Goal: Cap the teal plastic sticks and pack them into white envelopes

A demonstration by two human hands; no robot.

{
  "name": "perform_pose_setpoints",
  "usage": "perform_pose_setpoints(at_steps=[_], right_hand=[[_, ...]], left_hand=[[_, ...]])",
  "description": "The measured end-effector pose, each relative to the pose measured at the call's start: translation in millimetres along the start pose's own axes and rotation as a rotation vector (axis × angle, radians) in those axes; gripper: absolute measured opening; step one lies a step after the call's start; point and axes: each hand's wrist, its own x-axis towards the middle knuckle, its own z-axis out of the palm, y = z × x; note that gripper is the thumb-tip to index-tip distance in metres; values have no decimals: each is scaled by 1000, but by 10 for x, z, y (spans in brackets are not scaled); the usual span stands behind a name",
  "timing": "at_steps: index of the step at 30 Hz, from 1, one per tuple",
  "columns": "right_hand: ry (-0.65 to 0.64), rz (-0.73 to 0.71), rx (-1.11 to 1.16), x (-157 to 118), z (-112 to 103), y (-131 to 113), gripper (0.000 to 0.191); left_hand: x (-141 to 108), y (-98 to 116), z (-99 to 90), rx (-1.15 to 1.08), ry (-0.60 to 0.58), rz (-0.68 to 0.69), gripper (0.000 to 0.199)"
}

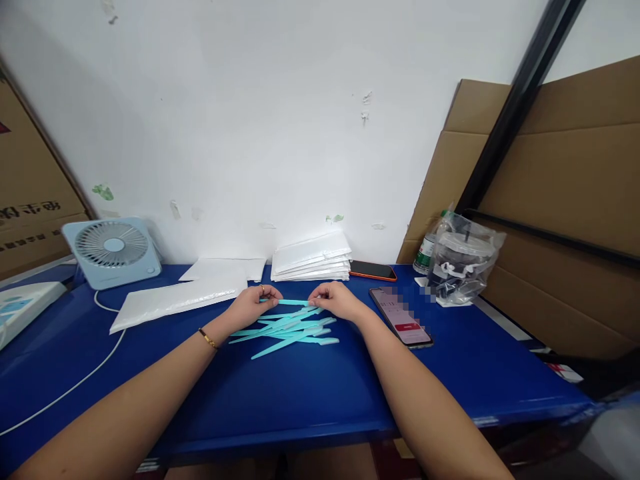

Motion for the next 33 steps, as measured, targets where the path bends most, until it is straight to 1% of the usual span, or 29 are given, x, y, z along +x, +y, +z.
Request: perform_pose_setpoints(at_steps=[3,6,8,10,11,13,15,17,20,22,26,28,30,31,33], right_hand=[[29,32,19,17,-54,130,34],[42,24,-28,10,-95,204,32],[76,-28,-87,1,-85,178,29],[96,-111,-138,-2,-38,98,25],[86,-154,-163,-1,-4,48,24],[30,-218,-211,7,71,-47,23],[-8,-250,-259,21,138,-115,23],[-8,-270,-291,37,180,-151,21],[11,-291,-284,58,184,-148,17],[36,-280,-247,67,149,-106,18],[127,-192,-221,62,19,65,21],[172,-133,-245,44,-47,143,21],[207,-96,-270,17,-89,170,23],[204,-95,-279,2,-97,161,23],[151,-122,-297,-23,-92,110,22]], left_hand=[[23,-91,-52,43,29,-41,25],[20,-161,-110,102,2,-69,24],[6,-166,-130,141,14,-44,25],[-15,-133,-134,164,20,20,30],[-28,-106,-132,173,-5,54,33],[-54,-48,-121,186,-94,99,37],[-75,3,-107,196,-175,111,35],[-84,43,-94,214,-193,109,32],[-71,83,-84,271,-138,133,29],[-48,94,-89,323,-88,157,27],[-10,54,-122,411,-20,143,26],[-7,16,-138,417,-2,113,25],[-16,-6,-142,393,14,101,23],[-25,-6,-138,375,16,105,24],[-43,14,-114,341,-3,130,29]])
